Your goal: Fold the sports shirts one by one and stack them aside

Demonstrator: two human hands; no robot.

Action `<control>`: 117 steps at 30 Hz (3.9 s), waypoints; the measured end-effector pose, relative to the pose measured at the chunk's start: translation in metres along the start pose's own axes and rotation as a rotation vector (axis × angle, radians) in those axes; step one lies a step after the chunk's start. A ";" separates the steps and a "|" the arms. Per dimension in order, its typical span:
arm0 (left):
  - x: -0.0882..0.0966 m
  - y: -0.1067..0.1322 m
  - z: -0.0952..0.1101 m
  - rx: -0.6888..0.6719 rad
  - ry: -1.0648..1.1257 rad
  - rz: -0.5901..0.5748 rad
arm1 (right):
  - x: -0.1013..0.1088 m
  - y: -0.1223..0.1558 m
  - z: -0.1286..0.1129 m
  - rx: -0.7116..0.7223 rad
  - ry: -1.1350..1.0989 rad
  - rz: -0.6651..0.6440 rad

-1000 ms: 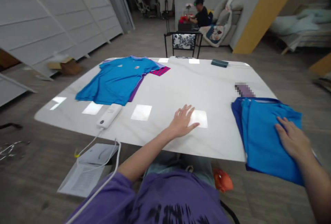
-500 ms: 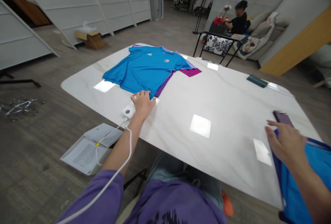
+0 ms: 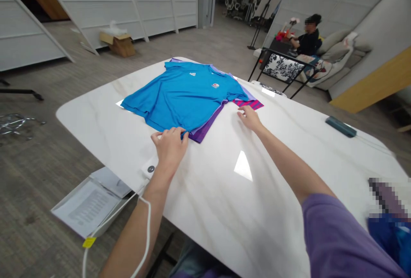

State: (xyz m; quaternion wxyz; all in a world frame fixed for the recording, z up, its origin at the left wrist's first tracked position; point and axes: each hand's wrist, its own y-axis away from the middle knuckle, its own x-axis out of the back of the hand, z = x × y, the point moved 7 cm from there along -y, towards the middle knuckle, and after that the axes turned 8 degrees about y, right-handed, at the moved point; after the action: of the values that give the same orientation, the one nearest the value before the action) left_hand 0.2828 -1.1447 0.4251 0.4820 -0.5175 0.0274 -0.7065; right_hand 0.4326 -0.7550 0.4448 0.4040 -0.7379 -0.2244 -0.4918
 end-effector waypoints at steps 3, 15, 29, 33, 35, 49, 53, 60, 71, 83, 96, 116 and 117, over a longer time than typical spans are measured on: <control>0.022 -0.006 0.005 -0.046 0.026 0.098 | -0.015 -0.059 -0.011 0.018 -0.024 0.036; 0.068 -0.023 0.050 -0.221 0.137 0.284 | -0.007 -0.096 -0.008 -0.015 -0.063 0.115; 0.010 0.107 0.201 -0.476 0.431 -0.373 | 0.082 0.010 0.130 -0.176 -0.051 0.379; -0.024 0.171 0.256 -0.562 0.478 -0.601 | 0.111 0.087 0.202 -0.199 0.027 0.332; -0.038 0.203 0.286 -0.621 0.492 -0.707 | 0.131 0.134 0.238 -0.236 0.061 0.331; -0.041 0.312 0.370 -0.991 0.631 -0.895 | 0.237 0.421 0.286 -0.331 0.289 0.161; -0.045 0.222 0.248 -0.799 0.452 -0.609 | 0.199 0.510 0.175 -0.116 0.077 -0.038; -0.037 0.166 0.090 -0.615 0.181 -0.412 | 0.129 0.637 0.062 -0.125 0.110 -0.013; -0.010 0.204 0.040 -0.484 0.215 -0.274 | 0.124 0.701 0.058 -0.329 0.136 0.167; -0.007 0.213 0.021 -0.426 0.253 -0.302 | 0.118 0.715 0.064 -0.445 0.037 0.273; -0.004 0.214 0.026 -0.443 0.212 -0.376 | 0.115 0.718 0.063 -0.431 0.027 0.305; 0.019 0.207 0.013 -0.358 0.483 -0.510 | 0.129 0.722 0.073 -0.565 -0.144 0.402; 0.020 0.206 0.011 -0.330 0.493 -0.498 | 0.131 0.723 0.072 -0.571 -0.141 0.428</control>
State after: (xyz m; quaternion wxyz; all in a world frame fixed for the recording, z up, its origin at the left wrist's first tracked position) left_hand 0.4259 -1.2638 0.3333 0.1850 -0.3937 0.1294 -0.8911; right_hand 1.0531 -1.1189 0.2785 0.2590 -0.8833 0.0546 -0.3869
